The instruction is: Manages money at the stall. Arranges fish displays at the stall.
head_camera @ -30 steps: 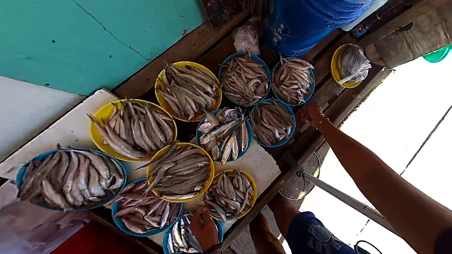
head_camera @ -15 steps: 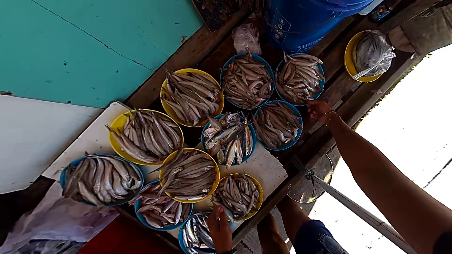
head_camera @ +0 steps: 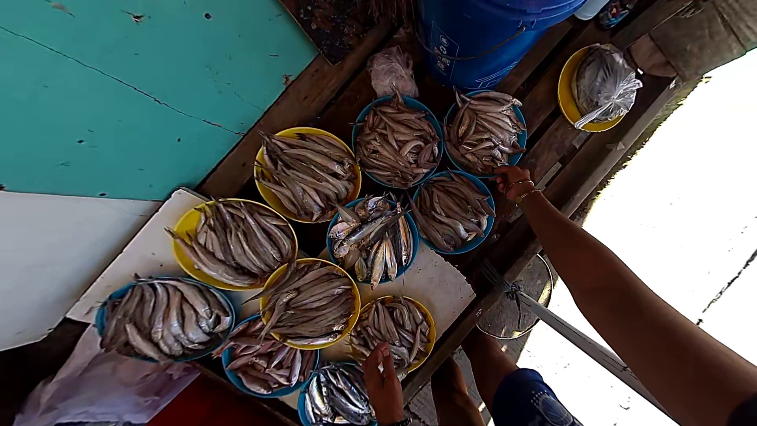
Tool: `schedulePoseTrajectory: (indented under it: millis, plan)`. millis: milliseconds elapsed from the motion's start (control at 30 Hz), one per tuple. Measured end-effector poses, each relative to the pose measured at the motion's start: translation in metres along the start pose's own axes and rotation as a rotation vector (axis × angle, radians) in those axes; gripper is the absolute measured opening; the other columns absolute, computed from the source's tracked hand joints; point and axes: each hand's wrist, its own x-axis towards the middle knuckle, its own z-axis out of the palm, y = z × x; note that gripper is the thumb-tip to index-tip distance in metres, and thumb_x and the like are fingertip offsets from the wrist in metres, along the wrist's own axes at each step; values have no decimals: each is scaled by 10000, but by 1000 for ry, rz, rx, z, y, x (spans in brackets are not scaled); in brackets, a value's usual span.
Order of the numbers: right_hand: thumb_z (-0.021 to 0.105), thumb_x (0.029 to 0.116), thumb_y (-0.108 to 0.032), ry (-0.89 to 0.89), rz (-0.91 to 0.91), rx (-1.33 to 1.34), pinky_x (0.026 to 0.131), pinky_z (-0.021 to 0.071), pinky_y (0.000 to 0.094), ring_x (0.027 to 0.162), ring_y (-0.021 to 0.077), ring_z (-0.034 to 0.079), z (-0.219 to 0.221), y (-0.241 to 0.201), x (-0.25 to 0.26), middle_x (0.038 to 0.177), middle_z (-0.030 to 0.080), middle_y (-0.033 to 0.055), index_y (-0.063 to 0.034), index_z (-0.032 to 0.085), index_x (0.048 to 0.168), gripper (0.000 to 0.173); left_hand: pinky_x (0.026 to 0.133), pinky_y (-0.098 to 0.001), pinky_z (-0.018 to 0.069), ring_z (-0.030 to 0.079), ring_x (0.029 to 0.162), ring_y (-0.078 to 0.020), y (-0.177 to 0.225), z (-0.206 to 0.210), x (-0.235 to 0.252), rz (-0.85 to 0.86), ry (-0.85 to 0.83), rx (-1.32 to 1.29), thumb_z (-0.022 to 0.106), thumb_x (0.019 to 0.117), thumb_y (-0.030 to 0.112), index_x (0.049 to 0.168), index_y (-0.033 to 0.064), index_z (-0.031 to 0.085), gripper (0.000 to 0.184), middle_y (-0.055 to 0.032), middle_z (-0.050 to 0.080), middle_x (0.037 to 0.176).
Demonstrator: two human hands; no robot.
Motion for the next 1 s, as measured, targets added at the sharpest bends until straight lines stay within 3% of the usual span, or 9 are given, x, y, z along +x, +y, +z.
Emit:
schedulePoseTrajectory:
  millis: [167, 300, 500, 633, 700, 767, 800, 867, 1000]
  plan:
    - [713, 874, 32, -120, -72, -63, 431, 435, 199, 493, 79, 558, -10, -5, 5, 727, 670, 85, -1, 576, 1078, 248, 953, -458, 506, 563, 1182, -313, -9, -1, -5, 1, -1, -1, 452, 1030, 318, 1232, -63, 642, 471, -267, 566, 1274]
    - [646, 861, 60, -216, -105, 23, 460, 440, 223, 492, 92, 529, -19, 4, 7, 713, 670, 82, -11, 595, 915, 103, 952, -472, 513, 577, 1173, -315, -10, -6, -8, -33, -9, 7, 457, 1034, 312, 1244, -50, 644, 459, -260, 563, 1283]
    - [696, 837, 68, 20, -84, -54, 412, 368, 205, 474, 62, 479, 7, 4, -6, 730, 633, 62, 4, 569, 1060, 264, 899, -406, 513, 591, 1089, -280, -11, -6, -10, 23, 0, 53, 457, 1030, 255, 1234, -75, 641, 429, -259, 582, 1229]
    - [654, 900, 10, -10, -81, -190, 419, 361, 195, 472, 50, 491, 2, -5, -2, 725, 661, 55, -1, 589, 1030, 145, 925, -421, 501, 591, 1114, -285, -6, -3, -12, 35, 8, 53, 453, 1029, 296, 1220, -70, 646, 455, -259, 592, 1243]
    - [596, 970, -68, -74, -123, -280, 427, 427, 211, 482, 74, 567, -4, -4, -4, 768, 714, 77, 3, 577, 1100, 149, 922, -403, 499, 588, 1114, -274, -4, -5, -13, 46, 9, 66, 452, 1029, 297, 1213, -60, 654, 450, -249, 595, 1235]
    - [483, 1043, -93, -163, -143, -200, 551, 605, 308, 618, 196, 728, -11, 0, -6, 880, 745, 161, 36, 497, 1219, 219, 926, -389, 505, 588, 1129, -268, -3, -4, -13, 56, 7, 69, 454, 1034, 287, 1214, -56, 658, 438, -246, 594, 1239]
    - [461, 1056, -81, -172, -163, -122, 593, 638, 353, 654, 246, 749, -12, 2, -6, 891, 732, 192, 42, 465, 1243, 224, 928, -379, 498, 585, 1121, -261, -3, -4, -13, 65, 10, 71, 454, 1029, 276, 1207, -57, 661, 432, -242, 598, 1229]
    - [453, 1050, -53, -143, -213, 21, 608, 654, 389, 677, 291, 754, -14, 6, -3, 906, 709, 219, 41, 462, 1266, 236, 934, -381, 482, 583, 1101, -259, -5, -6, -14, 76, 23, 74, 453, 1019, 257, 1194, -68, 664, 425, -245, 610, 1202]
    - [481, 1038, -30, -84, -310, 97, 605, 651, 384, 676, 266, 746, -25, -2, -4, 898, 705, 193, 48, 514, 1228, 208, 936, -395, 491, 587, 1109, -268, -5, -10, -15, 57, 17, 65, 455, 1012, 253, 1213, -65, 657, 427, -243, 607, 1204]
